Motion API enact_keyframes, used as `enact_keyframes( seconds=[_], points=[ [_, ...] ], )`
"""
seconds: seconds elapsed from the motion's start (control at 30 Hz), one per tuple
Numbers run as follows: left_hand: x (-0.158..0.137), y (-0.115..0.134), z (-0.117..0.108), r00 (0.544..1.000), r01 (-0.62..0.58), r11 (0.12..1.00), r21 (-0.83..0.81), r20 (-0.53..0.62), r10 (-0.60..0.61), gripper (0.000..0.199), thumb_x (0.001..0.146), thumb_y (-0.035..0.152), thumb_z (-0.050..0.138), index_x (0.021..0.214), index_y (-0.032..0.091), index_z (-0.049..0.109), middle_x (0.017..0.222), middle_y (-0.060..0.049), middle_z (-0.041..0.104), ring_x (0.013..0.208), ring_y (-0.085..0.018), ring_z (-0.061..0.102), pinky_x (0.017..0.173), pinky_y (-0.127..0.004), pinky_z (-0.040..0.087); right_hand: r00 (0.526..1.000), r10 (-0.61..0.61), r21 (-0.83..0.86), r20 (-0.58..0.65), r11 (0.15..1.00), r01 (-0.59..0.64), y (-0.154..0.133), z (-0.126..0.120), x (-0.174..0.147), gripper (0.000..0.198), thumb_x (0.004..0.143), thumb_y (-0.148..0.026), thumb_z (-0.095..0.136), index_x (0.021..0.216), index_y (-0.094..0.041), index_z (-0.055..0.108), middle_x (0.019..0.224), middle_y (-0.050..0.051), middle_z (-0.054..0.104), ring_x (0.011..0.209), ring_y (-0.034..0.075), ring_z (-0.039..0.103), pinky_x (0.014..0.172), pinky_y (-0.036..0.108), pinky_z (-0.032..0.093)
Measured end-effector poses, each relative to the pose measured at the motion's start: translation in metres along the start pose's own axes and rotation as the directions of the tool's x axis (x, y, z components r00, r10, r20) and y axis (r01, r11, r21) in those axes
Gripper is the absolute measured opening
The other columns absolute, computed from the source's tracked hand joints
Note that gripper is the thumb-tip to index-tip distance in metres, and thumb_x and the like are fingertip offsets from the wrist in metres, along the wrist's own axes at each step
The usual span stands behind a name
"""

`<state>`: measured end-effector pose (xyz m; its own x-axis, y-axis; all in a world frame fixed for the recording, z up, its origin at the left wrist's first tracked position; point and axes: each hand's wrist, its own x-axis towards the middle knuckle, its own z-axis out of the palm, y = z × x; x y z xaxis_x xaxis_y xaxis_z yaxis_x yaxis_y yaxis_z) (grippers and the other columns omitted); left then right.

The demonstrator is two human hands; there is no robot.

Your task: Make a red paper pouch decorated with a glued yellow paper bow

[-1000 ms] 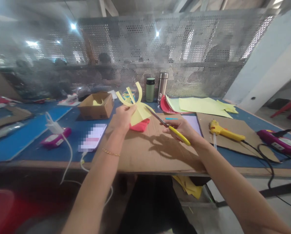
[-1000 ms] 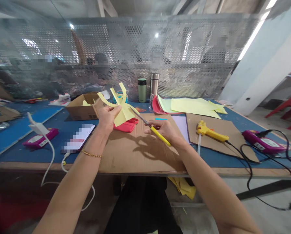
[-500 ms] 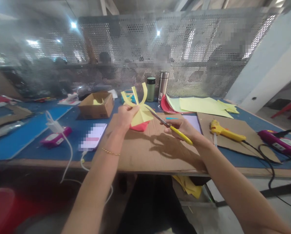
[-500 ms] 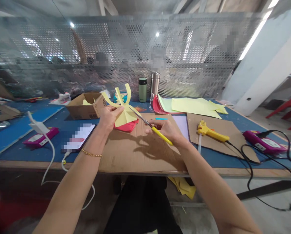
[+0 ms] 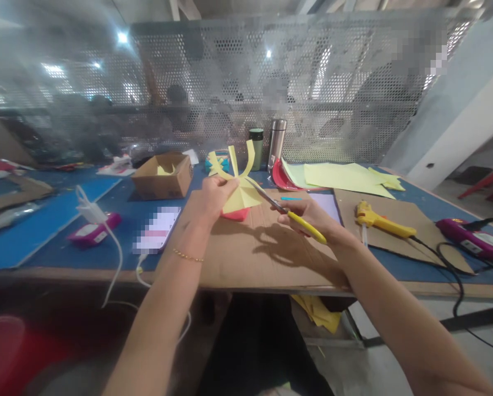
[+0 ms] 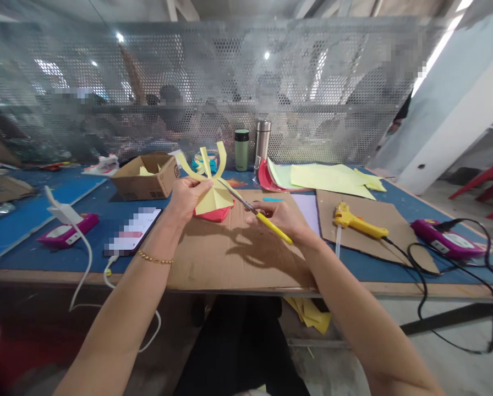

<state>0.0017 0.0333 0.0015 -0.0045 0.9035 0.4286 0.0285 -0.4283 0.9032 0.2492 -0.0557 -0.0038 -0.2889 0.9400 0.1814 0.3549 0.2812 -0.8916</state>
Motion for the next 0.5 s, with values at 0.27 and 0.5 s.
enact_keyframes(
  seconds=[0.27, 0.5],
  points=[
    [-0.005, 0.013, 0.002, 0.990, 0.141, 0.988, -0.063, 0.021, -0.140, 0.014, 0.072, 0.029, 0.081, 0.076, 0.017, 0.076, 0.074, -0.007, 0.076, 0.076, -0.024, 0.075, 0.066, -0.034, 0.063, 1.000, 0.009, 0.001, -0.012, 1.000, -0.009, 0.004, -0.002, 0.003, 0.061, 0.065, -0.066, 0.086, 0.100, -0.016, 0.082, 0.051, -0.006, 0.043, 0.047, 0.009, 0.036, 0.045, 0.026, 0.025],
    [-0.008, 0.020, -0.002, 0.986, 0.159, 0.985, -0.060, 0.056, -0.156, 0.014, 0.071, 0.028, 0.081, 0.079, 0.017, 0.078, 0.082, -0.007, 0.078, 0.074, -0.020, 0.073, 0.068, -0.032, 0.061, 0.999, 0.025, -0.064, -0.027, 0.998, -0.026, 0.004, -0.005, 0.000, 0.066, 0.066, -0.069, 0.084, 0.102, -0.014, 0.082, 0.049, -0.006, 0.044, 0.043, 0.009, 0.037, 0.044, 0.026, 0.024]
  ],
)
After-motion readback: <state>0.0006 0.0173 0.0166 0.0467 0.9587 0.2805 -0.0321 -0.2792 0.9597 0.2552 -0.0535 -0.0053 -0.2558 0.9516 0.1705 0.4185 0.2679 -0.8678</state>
